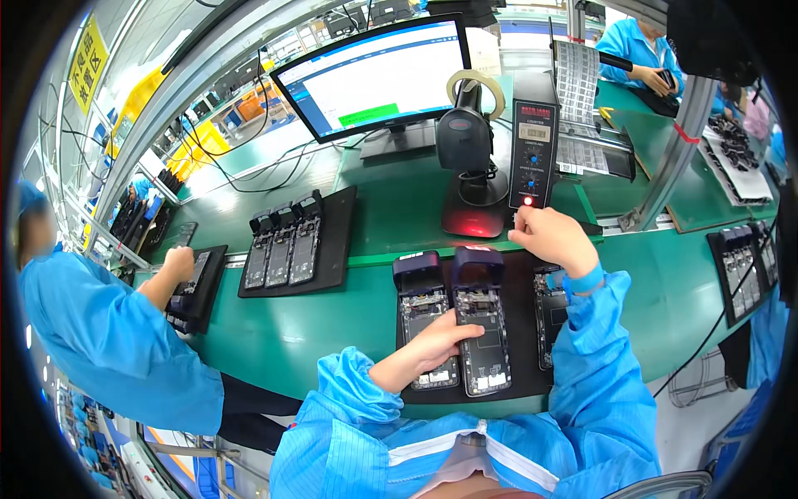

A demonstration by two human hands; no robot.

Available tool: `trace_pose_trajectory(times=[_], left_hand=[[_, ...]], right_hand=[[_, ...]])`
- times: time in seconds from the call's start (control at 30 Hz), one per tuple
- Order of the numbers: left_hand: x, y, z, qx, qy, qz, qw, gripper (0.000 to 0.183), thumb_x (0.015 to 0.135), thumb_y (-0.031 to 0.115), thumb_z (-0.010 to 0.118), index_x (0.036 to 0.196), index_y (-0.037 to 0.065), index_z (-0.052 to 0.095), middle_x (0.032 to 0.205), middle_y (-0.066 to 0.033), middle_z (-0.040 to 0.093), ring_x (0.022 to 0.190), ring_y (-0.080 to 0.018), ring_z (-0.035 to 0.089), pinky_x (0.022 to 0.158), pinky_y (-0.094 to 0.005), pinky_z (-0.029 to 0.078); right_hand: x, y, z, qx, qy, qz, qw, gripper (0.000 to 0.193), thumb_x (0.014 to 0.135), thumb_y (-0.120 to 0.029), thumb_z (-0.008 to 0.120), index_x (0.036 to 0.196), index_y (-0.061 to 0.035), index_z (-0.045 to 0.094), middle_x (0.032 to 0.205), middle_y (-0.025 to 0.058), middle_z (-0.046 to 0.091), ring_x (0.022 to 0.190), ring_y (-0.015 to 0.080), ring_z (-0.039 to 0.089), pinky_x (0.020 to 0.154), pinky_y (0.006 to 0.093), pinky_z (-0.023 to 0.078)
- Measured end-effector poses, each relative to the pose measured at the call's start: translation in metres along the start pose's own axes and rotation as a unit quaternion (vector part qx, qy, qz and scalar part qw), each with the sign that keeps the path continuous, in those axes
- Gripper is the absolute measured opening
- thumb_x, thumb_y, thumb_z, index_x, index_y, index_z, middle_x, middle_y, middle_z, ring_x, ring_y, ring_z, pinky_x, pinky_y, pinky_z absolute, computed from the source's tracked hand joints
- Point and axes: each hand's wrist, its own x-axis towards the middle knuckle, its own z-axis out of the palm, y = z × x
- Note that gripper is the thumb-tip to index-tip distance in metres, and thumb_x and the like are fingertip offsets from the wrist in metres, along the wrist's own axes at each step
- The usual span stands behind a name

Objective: The person repeatedly picks up small electronic devices from a tray, scans a barcode on each device using a handheld scanner, and places the device back into the tray. This process is repeated for multiple units in a continuous loop.

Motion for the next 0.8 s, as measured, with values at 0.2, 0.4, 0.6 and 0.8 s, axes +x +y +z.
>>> trace_pose_trajectory(times=[0.2,0.4,0.6,0.8], left_hand=[[-0.019,0.005,0.007,-0.047,0.055,0.061,0.996,0.080,0.080,0.003,0.047,0.137,0.015,-0.009,0.133,-0.0157,0.029,0.115,-0.0213,0.039,0.095,-0.0382,0.030],[-0.014,0.006,0.037,0.309,0.018,0.252,0.917,0.100,0.072,0.003,0.062,0.135,0.015,-0.014,0.140,-0.0203,0.007,0.130,-0.0296,0.011,0.103,-0.0417,0.014],[0.034,-0.028,0.065,0.046,-0.079,-0.005,0.996,0.047,0.076,0.003,0.060,0.119,0.006,0.040,0.110,-0.0059,0.051,0.097,-0.0153,0.051,0.083,-0.0309,0.043],[0.031,-0.027,0.063,0.067,-0.013,0.075,0.995,0.034,0.076,-0.001,0.058,0.109,0.003,0.049,0.105,-0.0062,0.056,0.095,-0.0154,0.053,0.083,-0.0301,0.043]], right_hand=[[0.011,0.032,0.033,-0.120,-0.035,0.047,0.991,0.018,0.071,-0.027,0.057,0.073,-0.0096,0.054,0.070,0.0090,0.058,0.072,0.0282,0.057,0.062,0.0393,0.045],[-0.003,-0.025,-0.012,0.074,0.121,-0.078,0.987,0.017,0.077,-0.023,0.057,0.073,-0.0078,0.052,0.060,0.0078,0.057,0.057,0.0258,0.057,0.050,0.0352,0.044],[-0.011,-0.027,-0.028,0.379,0.282,-0.065,0.879,0.030,0.078,-0.027,0.059,0.062,-0.0017,0.055,0.049,0.0058,0.049,0.045,0.0132,0.043,0.043,0.0280,0.034],[0.017,0.091,0.007,0.304,0.520,0.232,0.763,0.035,0.079,-0.031,0.057,0.067,0.0022,0.058,0.053,0.0059,0.050,0.052,0.0130,0.044,0.052,0.0297,0.037]])
